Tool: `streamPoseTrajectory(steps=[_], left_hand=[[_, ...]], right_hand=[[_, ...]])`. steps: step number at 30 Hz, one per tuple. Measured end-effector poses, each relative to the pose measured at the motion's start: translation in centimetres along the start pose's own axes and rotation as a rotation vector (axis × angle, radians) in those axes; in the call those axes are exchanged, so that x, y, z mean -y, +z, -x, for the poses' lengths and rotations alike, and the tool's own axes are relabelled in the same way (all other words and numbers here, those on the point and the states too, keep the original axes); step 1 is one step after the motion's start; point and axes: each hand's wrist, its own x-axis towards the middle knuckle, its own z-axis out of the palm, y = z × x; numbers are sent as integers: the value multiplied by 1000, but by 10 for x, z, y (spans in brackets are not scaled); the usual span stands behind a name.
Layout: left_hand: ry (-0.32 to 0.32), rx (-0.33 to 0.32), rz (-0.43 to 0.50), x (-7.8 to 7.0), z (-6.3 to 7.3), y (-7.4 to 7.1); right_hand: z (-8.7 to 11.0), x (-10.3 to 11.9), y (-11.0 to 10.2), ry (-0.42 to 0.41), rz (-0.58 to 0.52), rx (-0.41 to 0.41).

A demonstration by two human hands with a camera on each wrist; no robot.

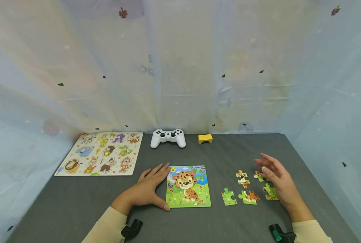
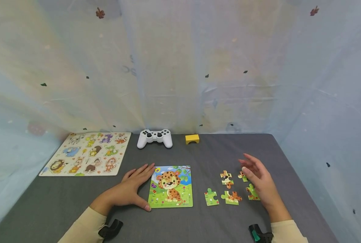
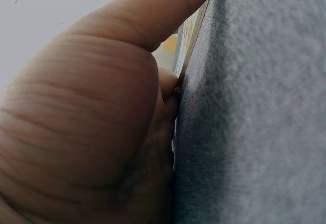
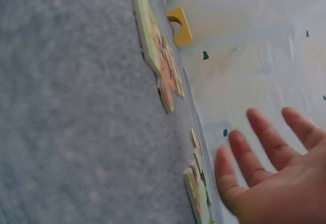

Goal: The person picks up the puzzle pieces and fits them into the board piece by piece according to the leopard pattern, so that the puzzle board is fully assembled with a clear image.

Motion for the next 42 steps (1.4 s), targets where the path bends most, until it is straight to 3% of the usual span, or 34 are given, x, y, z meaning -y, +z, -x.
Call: streamPoseTrajectory(steps=[8,15,29,38,42], left_hand=[[-3,-1,-13,1,0,0],[-12,-2,-13,-1,1,-2],[-14,4,-11,-2,0,-2],[-14,6,-12,-2,0,-2],[-11,4,-16,-1,1,-1]], right_hand=[[-1,-13,5,112,330,163],[-2,-14,19,67,545,198],[-3,-6,26,83,503,128],[-2,-3,30,45,456,-58],[-2,-1,32,30,435,-95]])
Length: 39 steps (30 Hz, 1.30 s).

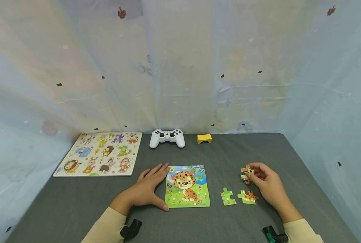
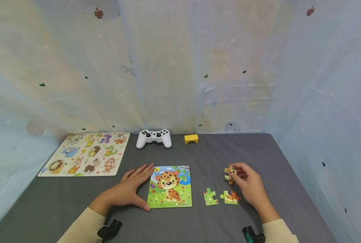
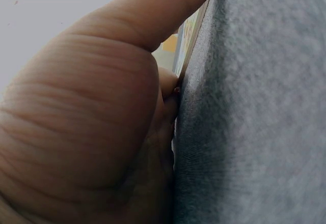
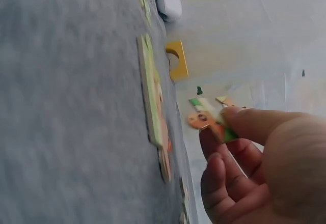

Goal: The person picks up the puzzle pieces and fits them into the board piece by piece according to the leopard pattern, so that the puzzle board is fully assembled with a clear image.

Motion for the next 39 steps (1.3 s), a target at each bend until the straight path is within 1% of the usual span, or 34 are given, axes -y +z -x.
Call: streamPoseTrajectory(steps=[4,11,15,20,23,26,31,35,39], left_hand=[[5,-3,6,0,0,0],[5,-1,10,1,0,1],[10,-1,19,2,0,1],[18,-10,24,2,0,2],[20,-13,22,2,1,1],[22,-14,29,1,1,1],[29,-16,36,2,1,1],[33,-18,36,2,1,1],[31,-18,32,1,2,1]], right_hand=[[0,8,4,0,-28,7],[2,26,18,37,-199,113],[3,35,29,44,-287,158],[4,50,42,47,-380,223],[5,59,49,28,-421,270],[4,68,57,12,-452,325],[0,82,72,17,-454,415],[-4,92,88,19,-449,472],[-8,100,103,39,-475,511]])
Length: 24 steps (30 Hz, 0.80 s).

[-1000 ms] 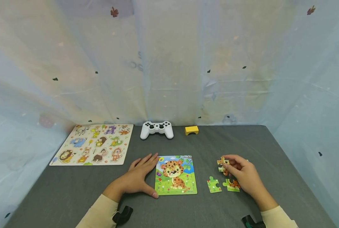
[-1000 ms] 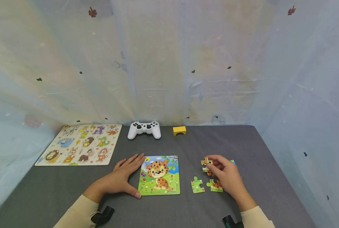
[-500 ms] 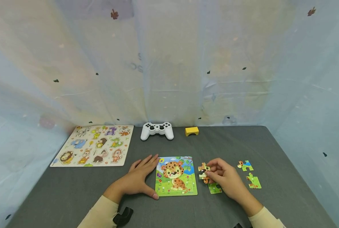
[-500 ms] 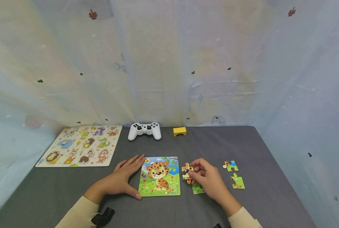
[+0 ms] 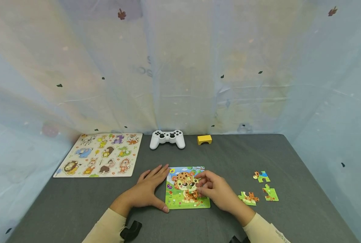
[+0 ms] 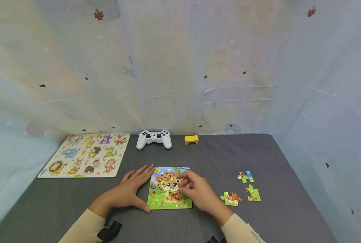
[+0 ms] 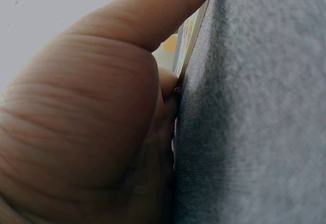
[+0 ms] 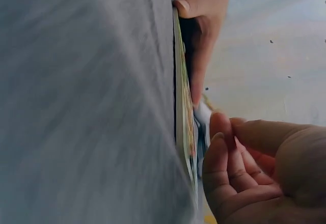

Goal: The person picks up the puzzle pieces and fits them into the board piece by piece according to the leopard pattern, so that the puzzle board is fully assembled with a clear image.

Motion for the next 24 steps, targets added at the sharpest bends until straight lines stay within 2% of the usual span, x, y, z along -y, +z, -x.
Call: streamPoseTrajectory(steps=[6,15,21,24], left_hand=[[-15,10,-10,0,-1,0],[-16,11,-18,-1,-1,-2],[-21,6,-22,-1,-1,-2],[-21,10,-23,-1,-1,-2]], right_hand=[[-15,2,16,50,-27,1],[-15,9,24,92,202,-86],[-10,14,24,40,274,-88],[-7,14,24,-57,425,-55]])
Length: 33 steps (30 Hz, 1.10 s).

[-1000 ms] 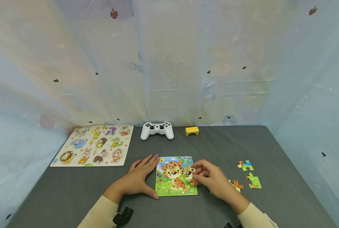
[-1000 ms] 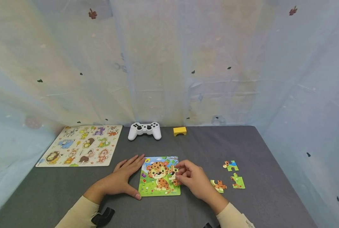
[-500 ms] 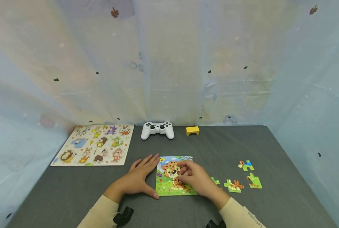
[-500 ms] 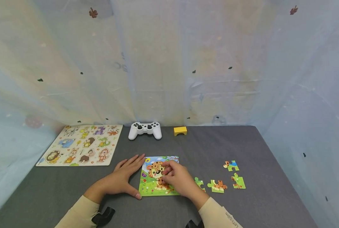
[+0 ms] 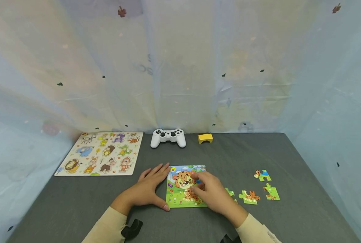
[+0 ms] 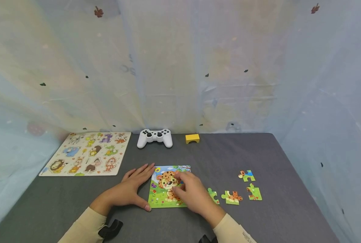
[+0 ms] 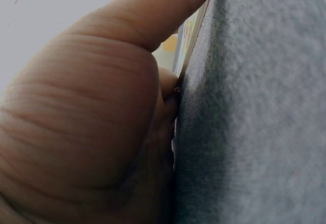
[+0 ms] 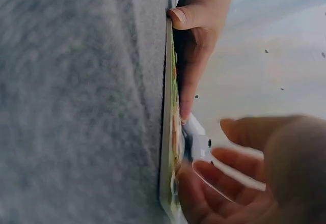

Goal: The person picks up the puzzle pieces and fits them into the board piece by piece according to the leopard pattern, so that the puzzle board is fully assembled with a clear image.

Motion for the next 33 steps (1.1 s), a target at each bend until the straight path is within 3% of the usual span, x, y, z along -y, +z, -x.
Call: streamPoseTrajectory(steps=[5,8,11,17,24,33], left_hand=[[3,1,3,-1,-1,-1],[5,0,6,-1,-1,-1],[5,1,0,0,-1,0],[0,0,-4,1,-1,1],[2,-2,0,0,-1,1],[0,-5,6,0,0,1]], right_hand=[[5,3,1,-194,299,139],[7,3,2,-194,401,224],[8,4,4,-165,467,256],[12,9,10,-122,520,257],[16,17,16,-49,502,280],[17,14,17,-45,476,282]])
